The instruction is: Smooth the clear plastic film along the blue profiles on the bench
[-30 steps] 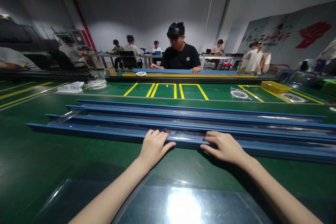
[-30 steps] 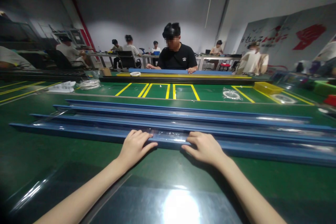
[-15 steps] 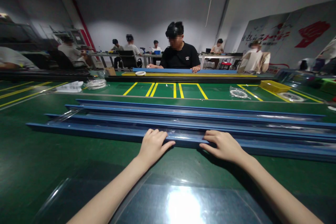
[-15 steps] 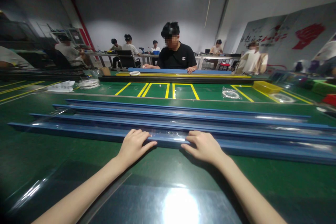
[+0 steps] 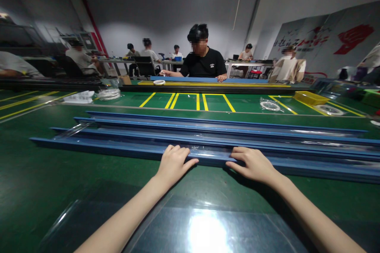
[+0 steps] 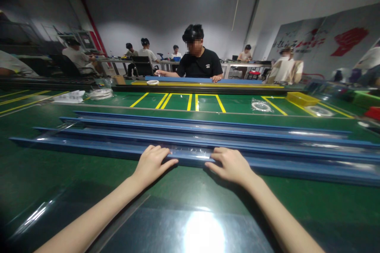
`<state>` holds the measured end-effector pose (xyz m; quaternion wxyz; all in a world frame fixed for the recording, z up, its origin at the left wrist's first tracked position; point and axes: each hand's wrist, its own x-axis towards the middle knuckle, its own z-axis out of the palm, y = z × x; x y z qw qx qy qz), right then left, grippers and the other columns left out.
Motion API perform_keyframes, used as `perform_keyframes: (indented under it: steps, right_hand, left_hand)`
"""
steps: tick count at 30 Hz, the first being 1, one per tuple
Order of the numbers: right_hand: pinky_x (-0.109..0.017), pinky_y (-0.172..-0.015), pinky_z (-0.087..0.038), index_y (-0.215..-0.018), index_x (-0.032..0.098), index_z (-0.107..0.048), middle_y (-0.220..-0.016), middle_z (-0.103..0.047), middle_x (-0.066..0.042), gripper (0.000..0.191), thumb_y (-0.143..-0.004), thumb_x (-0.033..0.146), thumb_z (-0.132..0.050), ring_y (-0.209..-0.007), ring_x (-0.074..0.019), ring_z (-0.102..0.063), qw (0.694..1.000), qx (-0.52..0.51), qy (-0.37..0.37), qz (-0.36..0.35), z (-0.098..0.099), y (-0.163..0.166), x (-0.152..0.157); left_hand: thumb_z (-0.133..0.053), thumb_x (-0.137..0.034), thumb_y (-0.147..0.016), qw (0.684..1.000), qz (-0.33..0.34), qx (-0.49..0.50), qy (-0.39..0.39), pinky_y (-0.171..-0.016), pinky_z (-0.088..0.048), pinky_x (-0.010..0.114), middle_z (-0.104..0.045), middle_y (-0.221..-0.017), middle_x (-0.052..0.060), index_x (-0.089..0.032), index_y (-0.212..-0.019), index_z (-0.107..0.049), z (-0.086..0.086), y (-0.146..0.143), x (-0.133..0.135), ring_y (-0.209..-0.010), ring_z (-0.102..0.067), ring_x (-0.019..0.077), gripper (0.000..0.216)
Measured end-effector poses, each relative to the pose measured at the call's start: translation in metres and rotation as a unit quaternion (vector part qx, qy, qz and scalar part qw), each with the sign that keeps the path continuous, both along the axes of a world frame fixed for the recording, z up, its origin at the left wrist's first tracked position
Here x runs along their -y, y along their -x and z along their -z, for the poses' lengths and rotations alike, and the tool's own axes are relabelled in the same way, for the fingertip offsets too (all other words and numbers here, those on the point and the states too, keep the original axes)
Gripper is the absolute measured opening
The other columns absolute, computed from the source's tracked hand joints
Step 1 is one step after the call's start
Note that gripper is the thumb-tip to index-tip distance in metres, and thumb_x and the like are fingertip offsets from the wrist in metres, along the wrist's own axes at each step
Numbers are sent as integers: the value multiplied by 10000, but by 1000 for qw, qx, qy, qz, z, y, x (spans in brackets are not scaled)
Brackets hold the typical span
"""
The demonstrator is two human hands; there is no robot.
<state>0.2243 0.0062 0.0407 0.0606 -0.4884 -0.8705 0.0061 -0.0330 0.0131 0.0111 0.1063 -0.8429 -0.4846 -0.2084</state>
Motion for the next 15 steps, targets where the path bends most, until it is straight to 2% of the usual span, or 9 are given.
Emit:
perform_keyframes:
  steps: [10,15]
  right_hand:
    - [-238,-596,-333,-731,197,-621,-757,-579,-42,407,-837,452,-323,-718,-153,-545,1000,-1,-4,-1,0,0,1]
    - [-241,-604,-343,-757,203,-619,-777,-590,-34,371,-824,457,-357,-719,-154,-544,999,-36,12,-3,0,-1,-1]
  left_hand:
    - [-418,-508,-796,1000,2,-3,-1,-612,-287,290,-617,-666,3,-185,-650,-526,-1,0,-1,-664,-508,160,371]
    - [-422,-536,-779,1000,-5,1,13,-597,-280,282,-622,-666,3,-189,-642,-547,-2,1,-3,-672,-519,162,394]
